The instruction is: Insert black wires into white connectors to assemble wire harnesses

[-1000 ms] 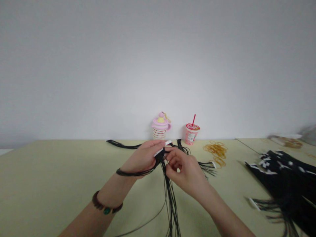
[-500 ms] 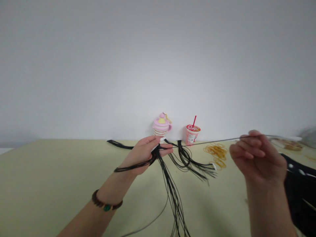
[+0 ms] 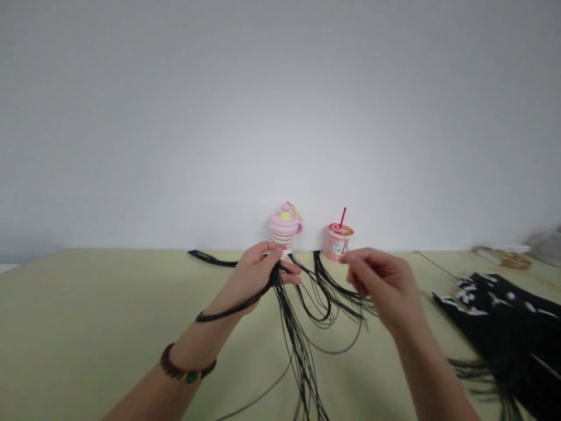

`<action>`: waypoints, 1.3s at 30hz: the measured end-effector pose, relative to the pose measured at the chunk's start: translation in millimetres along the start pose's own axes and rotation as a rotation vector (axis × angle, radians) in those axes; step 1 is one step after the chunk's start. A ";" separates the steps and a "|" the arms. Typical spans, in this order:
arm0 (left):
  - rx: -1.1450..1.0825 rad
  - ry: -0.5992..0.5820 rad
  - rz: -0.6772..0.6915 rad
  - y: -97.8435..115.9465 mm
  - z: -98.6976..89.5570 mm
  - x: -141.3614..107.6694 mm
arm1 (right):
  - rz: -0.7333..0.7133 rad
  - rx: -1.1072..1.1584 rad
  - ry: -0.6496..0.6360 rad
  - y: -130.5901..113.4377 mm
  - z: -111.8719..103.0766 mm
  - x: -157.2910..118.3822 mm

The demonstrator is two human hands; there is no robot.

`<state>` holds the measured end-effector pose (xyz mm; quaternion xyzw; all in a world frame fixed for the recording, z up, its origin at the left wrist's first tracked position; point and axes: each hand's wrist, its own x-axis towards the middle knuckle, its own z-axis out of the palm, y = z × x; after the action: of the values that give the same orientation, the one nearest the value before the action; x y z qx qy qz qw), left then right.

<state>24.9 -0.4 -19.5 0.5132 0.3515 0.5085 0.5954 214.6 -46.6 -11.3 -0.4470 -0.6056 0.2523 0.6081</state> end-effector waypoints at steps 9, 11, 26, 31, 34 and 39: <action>0.039 -0.055 -0.045 9.7 2.3 -7.8 | -0.036 -0.249 -0.332 20.3 43.0 -10.5; 0.054 -0.060 -0.053 10.0 2.0 -7.9 | -0.033 -0.252 -0.341 20.3 42.1 -10.1; 0.072 -0.120 -0.052 9.1 0.8 -8.1 | -0.134 -0.322 -0.268 25.6 49.5 -13.5; 0.092 -0.141 -0.047 9.9 1.3 -9.8 | -0.148 -0.316 -0.266 25.0 49.8 -14.1; 0.112 -0.171 -0.035 9.8 0.8 -10.8 | -0.148 -0.301 -0.269 25.0 50.6 -14.7; 0.159 -0.223 -0.039 9.3 -0.2 -12.0 | -0.120 -0.290 -0.282 25.0 51.8 -15.8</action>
<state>19.7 -12.3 -11.8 0.6051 0.3321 0.4072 0.5981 168.4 -35.8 -47.5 -0.4532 -0.7403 0.1859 0.4604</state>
